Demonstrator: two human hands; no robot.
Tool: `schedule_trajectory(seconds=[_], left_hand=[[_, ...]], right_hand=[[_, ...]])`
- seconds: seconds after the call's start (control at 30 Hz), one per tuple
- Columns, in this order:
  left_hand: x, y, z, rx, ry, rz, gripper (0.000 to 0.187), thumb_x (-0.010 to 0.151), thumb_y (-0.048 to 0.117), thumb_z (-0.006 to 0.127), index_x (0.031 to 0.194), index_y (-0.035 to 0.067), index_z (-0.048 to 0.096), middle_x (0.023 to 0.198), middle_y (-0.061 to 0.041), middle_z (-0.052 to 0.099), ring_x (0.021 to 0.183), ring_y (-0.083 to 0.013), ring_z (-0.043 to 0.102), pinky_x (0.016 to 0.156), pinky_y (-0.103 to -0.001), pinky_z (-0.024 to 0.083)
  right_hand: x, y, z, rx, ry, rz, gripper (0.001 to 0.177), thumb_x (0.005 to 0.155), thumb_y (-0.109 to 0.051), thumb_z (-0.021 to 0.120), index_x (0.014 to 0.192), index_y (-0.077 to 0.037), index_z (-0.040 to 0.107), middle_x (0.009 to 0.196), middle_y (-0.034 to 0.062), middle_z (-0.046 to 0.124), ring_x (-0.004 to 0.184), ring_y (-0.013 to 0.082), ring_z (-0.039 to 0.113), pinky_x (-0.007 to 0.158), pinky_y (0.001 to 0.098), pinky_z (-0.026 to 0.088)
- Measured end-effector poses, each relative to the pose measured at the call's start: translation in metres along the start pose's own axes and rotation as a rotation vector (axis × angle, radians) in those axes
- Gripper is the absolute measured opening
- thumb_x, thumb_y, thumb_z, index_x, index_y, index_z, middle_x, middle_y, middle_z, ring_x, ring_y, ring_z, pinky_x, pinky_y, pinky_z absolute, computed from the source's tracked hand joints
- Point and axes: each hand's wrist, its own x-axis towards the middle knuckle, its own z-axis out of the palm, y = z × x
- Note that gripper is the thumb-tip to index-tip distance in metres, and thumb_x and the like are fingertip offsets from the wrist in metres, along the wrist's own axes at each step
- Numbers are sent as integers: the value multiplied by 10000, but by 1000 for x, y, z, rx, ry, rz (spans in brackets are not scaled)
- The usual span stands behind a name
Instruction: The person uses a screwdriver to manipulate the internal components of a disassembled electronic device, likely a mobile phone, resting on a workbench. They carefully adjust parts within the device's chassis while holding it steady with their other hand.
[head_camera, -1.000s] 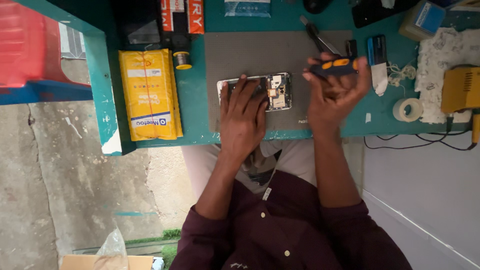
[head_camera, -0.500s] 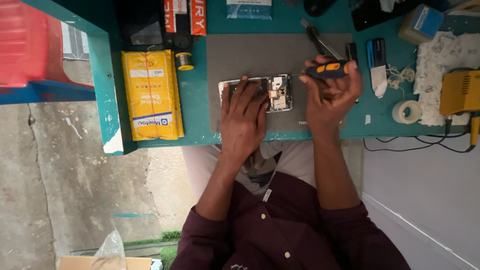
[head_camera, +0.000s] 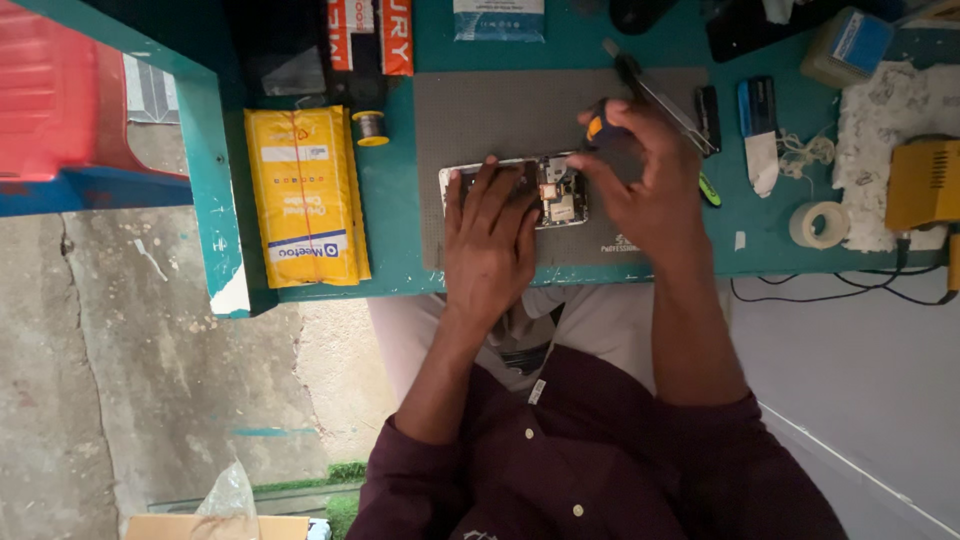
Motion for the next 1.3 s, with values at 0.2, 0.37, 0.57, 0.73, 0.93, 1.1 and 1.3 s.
schedule_trajectory(seconds=[0.2,0.37,0.57,0.73,0.93,1.1,1.3], left_hand=[[-1,-2,2,-5,12,9,168,1004,155,698,1142,65,733,1370,-118,634,1442,-313,508,1291,-579,272],[-1,-2,2,2,9,12,179,1001,148,701,1153,56,727,1383,-123,623,1446,-316,507,1292,-590,274],[1,2,-3,-19,27,12,198,999,129,701,1183,62,727,1366,-116,623,1443,-317,512,1288,-590,291],[2,4,-4,-7,27,14,173,991,122,698,1151,58,720,1378,-117,621,1444,-323,514,1288,-587,297],[-2,1,-2,-20,33,14,212,990,126,707,1187,48,725,1385,-118,617,1436,-318,511,1279,-586,286],[0,2,-3,-8,25,7,183,987,118,712,1159,55,727,1386,-110,618,1448,-314,510,1299,-578,274],[11,13,-12,2,68,14,187,954,84,713,1141,86,724,1323,-69,647,1384,-293,556,1269,-651,137]], right_hand=[[5,-5,2,-38,24,58,593,1000,106,803,1436,-100,457,1259,209,674,1121,283,759,910,319,667],[3,-3,-2,109,-6,133,523,1074,176,666,1445,-93,415,1217,181,708,1082,249,762,883,280,665],[5,-5,-14,217,-101,174,451,1109,172,537,1420,-105,364,1276,196,693,1168,229,736,994,300,627],[10,-10,-14,165,-129,53,546,1034,122,686,1420,-99,369,1377,259,636,1291,326,662,1112,402,578],[-5,-3,11,131,144,122,609,1039,209,712,1447,-107,389,1246,199,668,1096,262,734,912,313,659],[-2,-4,5,165,107,136,597,1087,235,629,1485,-118,360,1223,206,669,1134,258,742,931,302,670],[-1,-4,3,237,28,169,569,1089,244,539,1463,-118,308,1249,219,686,1173,269,730,1018,325,606]])
